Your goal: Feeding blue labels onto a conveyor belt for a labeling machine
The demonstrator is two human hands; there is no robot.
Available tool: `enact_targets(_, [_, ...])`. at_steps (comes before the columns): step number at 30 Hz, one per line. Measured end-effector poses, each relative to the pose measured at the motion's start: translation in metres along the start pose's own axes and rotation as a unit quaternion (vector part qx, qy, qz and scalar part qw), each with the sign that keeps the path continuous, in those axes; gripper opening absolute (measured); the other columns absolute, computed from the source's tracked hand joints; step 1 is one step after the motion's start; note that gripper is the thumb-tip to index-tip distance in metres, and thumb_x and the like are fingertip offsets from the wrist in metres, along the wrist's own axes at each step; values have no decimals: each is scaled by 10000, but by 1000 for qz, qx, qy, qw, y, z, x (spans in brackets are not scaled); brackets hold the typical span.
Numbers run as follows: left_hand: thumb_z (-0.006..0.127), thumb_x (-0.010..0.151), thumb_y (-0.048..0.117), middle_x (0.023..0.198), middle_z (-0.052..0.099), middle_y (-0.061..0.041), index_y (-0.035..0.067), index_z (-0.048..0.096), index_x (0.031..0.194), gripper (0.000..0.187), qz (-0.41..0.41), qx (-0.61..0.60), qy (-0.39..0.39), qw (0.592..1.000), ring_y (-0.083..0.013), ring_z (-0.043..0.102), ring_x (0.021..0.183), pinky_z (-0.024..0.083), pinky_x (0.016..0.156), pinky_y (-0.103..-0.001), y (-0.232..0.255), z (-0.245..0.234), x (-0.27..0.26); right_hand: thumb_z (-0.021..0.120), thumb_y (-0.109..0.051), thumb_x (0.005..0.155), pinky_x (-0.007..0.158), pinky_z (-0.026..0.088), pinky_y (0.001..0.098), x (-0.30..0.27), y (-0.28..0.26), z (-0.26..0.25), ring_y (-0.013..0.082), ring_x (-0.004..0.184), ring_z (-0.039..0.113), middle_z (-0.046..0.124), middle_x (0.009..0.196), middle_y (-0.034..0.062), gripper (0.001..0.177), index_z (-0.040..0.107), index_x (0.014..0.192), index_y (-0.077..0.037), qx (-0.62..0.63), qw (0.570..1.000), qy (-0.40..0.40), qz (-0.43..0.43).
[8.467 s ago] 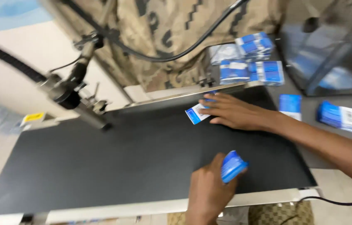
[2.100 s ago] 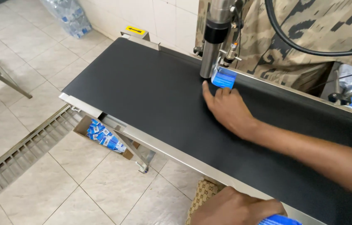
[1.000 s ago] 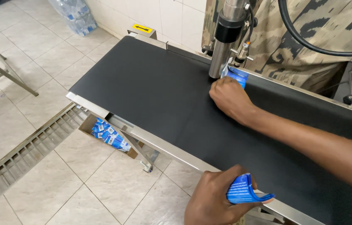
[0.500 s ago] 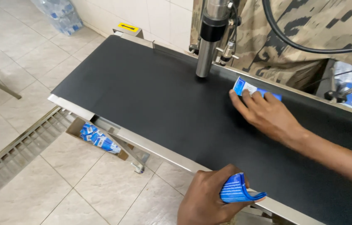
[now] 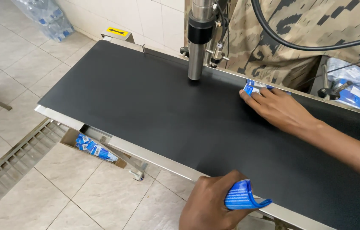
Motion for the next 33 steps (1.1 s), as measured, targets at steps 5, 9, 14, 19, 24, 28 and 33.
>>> enact_targets(5, [813,899,367,968,804,-93,203,674,1254,415,-67,-8,-39,997,-285,782,817,572,676,-411,-8,2,-2,579,-115,1009,840,576,410,12,-3,4,269,1059,627,629,1302,49,563,480,1561,-160,80,996,-41,20])
enact_targets(9, [836,923,333,744,704,-55,133,665,1100,318,6,10,5,1000,-244,693,586,508,564,-384,-5,-2,-2,555,-3,931,901,525,485,44,-13,4,367,1144,573,587,1366,164,745,435,1649,-165,162,983,-71,55])
enact_targets(14, [835,896,394,743,685,-88,146,658,1093,362,6,22,28,999,-306,667,610,479,575,-422,-3,-2,-2,436,-147,1026,609,557,605,126,-45,22,459,763,761,774,858,163,712,315,1724,-71,275,940,-157,125])
enact_targets(19, [817,870,530,694,636,-81,197,607,1030,424,-53,52,-19,997,-326,639,603,474,607,-436,-20,-2,-8,537,-106,936,387,466,402,202,-114,-49,230,525,693,714,727,42,670,529,1601,-27,156,968,28,193])
enact_targets(24, [824,895,528,666,534,-23,149,531,910,479,-43,-4,23,999,-180,452,585,411,589,-381,-21,-27,-20,531,-123,1001,414,482,351,193,-142,-145,181,526,667,707,708,10,484,668,1464,-77,198,965,159,62])
enact_targets(28, [796,870,595,672,627,-47,151,610,930,485,-38,25,60,997,-218,538,557,468,588,-393,-24,-40,-27,530,-156,994,768,573,489,144,-128,-108,310,1021,753,758,1222,41,532,589,1523,-159,446,895,10,5])
enact_targets(33, [723,948,617,662,617,-121,161,579,970,478,-53,66,73,994,-440,651,628,435,556,-475,-31,-37,-15,569,-460,1011,856,530,232,22,-46,-113,49,893,760,887,924,-68,451,885,1294,-307,672,674,-156,264])
Point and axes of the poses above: each hand's wrist, its own x-axis towards the middle knuckle, its own z-axis out of the palm, y = z × x, the point moved 8 cm from there along x, towards the middle knuckle
